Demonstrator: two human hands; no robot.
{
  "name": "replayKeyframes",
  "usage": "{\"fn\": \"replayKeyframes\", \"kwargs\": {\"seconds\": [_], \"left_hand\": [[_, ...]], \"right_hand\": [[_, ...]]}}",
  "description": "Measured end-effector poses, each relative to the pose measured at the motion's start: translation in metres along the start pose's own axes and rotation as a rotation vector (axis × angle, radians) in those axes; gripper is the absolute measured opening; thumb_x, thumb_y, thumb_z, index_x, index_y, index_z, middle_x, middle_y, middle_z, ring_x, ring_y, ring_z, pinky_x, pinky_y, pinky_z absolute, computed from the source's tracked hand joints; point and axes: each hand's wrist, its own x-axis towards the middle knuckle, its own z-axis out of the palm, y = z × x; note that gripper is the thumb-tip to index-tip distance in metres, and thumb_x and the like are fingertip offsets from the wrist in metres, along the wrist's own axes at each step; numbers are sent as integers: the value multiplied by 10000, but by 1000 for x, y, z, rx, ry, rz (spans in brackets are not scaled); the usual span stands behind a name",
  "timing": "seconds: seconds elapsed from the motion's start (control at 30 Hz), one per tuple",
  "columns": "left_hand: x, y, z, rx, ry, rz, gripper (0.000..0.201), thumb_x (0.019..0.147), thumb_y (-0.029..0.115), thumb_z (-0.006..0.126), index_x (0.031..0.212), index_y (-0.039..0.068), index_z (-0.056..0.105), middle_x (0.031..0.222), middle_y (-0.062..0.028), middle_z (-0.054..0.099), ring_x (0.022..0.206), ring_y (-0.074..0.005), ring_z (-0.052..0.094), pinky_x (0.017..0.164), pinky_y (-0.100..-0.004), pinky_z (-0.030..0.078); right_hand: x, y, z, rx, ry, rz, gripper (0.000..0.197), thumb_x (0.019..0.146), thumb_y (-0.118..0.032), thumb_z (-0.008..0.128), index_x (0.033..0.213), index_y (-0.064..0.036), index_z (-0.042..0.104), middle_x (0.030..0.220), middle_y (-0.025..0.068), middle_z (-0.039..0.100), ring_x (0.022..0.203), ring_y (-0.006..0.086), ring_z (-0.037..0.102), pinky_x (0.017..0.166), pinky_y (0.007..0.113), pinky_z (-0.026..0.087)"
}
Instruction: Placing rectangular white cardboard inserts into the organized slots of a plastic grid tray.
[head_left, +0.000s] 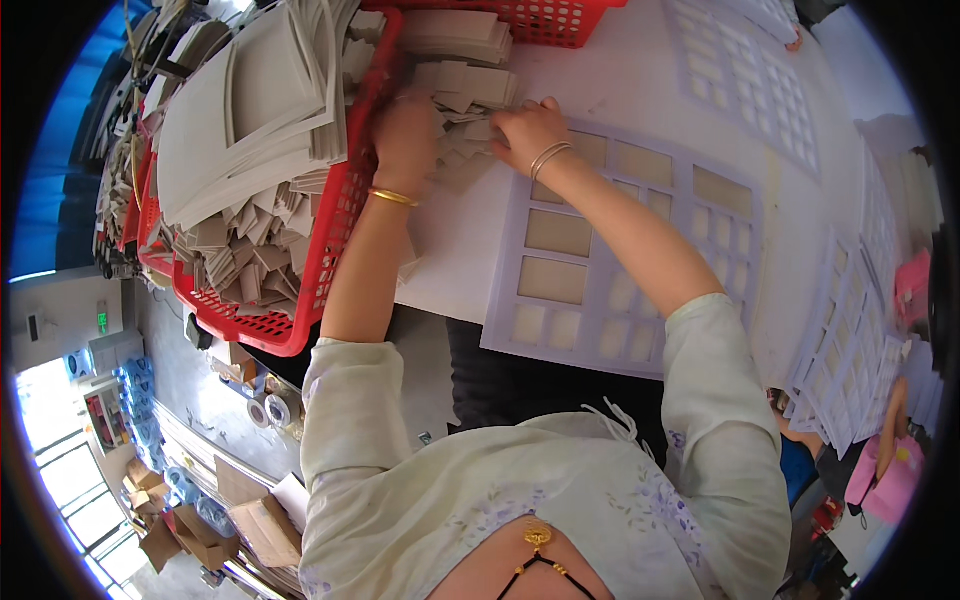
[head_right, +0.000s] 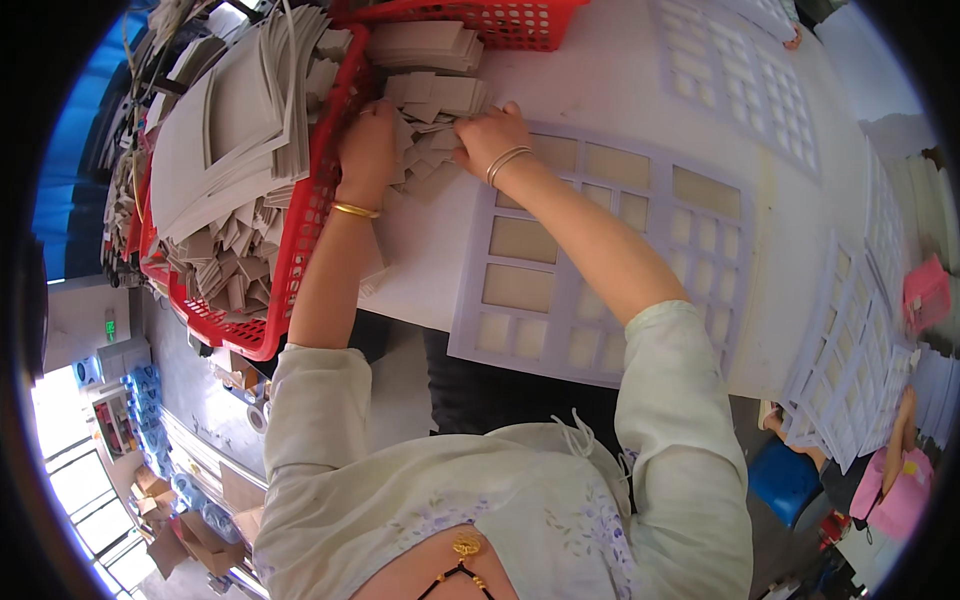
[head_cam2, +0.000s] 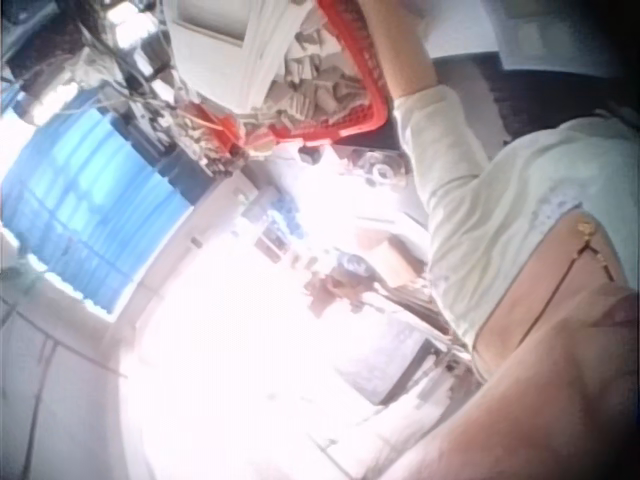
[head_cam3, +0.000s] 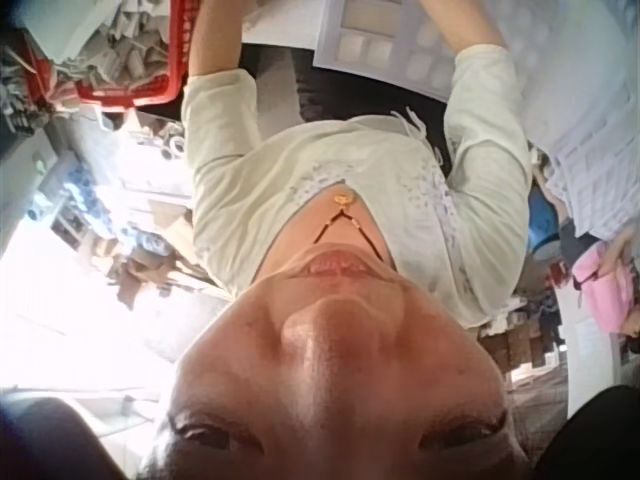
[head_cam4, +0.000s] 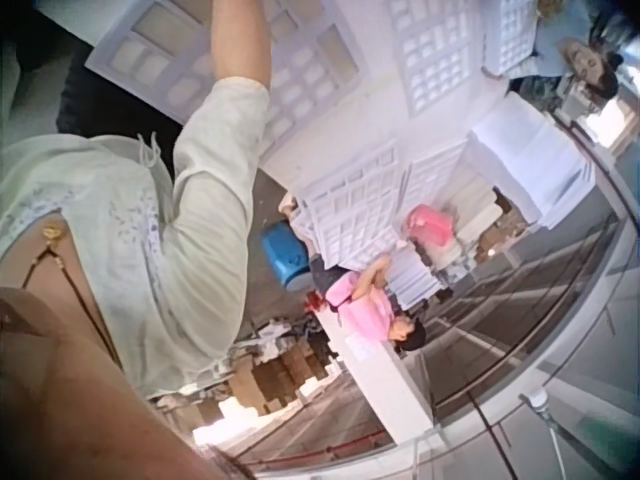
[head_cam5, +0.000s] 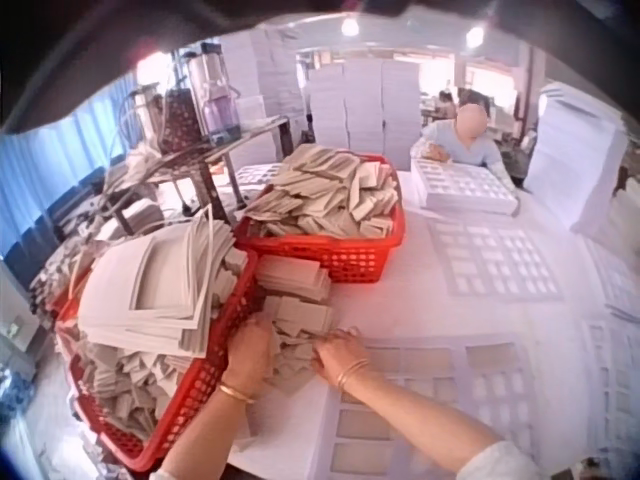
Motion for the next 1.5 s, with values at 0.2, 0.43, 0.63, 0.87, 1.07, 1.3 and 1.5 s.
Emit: {"fn": "replayKeyframes", "kwargs": {"seconds": [0.2,0.43,0.63,0.87,1.07,1.3,1.5], "left_hand": [[1,-10,8,-26,124,117,128,840,2,498,931,39,580,1015,-170,614,860,-373,622,698,-436,530],[-3,-2,0,-232,252,141,165,797,31,610,962,36,613,963,-154,623,885,-363,606,742,-422,509],[-23,15,-23,-449,515,275,123,806,80,636,926,65,613,837,-104,620,758,-297,614,643,-398,499],[-156,71,-46,-948,-37,195,381,786,-24,641,1147,86,584,722,-53,544,635,-134,556,572,-256,445],[-231,70,-36,-1112,-400,47,262,810,-37,618,1059,41,606,712,-6,512,646,-82,516,576,-220,420],[-236,70,-32,-1037,-468,73,222,806,9,628,1025,29,596,702,-75,561,644,-184,569,633,-289,469],[-231,75,-29,-906,-365,213,247,788,-42,615,1024,32,605,726,-67,546,638,-155,554,615,-279,468]], "right_hand": [[-39,11,-11,59,202,-51,165,724,-294,675,794,-153,627,784,12,657,820,215,601,783,378,369],[-143,4,-41,603,298,124,129,738,-205,708,813,-135,630,787,9,656,643,174,583,650,342,411],[-239,-15,-41,601,225,177,225,713,-119,744,914,-88,647,968,25,673,626,156,572,629,277,460],[-281,-29,-41,284,218,-20,277,710,-125,736,967,-109,635,1088,17,645,767,191,605,682,325,471],[-272,-20,-22,240,90,-313,241,735,-68,664,971,-104,631,1166,25,608,826,213,613,693,338,528],[-242,-9,-28,133,-28,-561,212,775,-78,586,983,-98,619,1223,13,582,842,189,618,641,305,544],[-219,-5,-42,38,-269,-716,242,807,-103,532,1038,-118,600,1272,-1,548,960,187,590,651,313,542]]}}
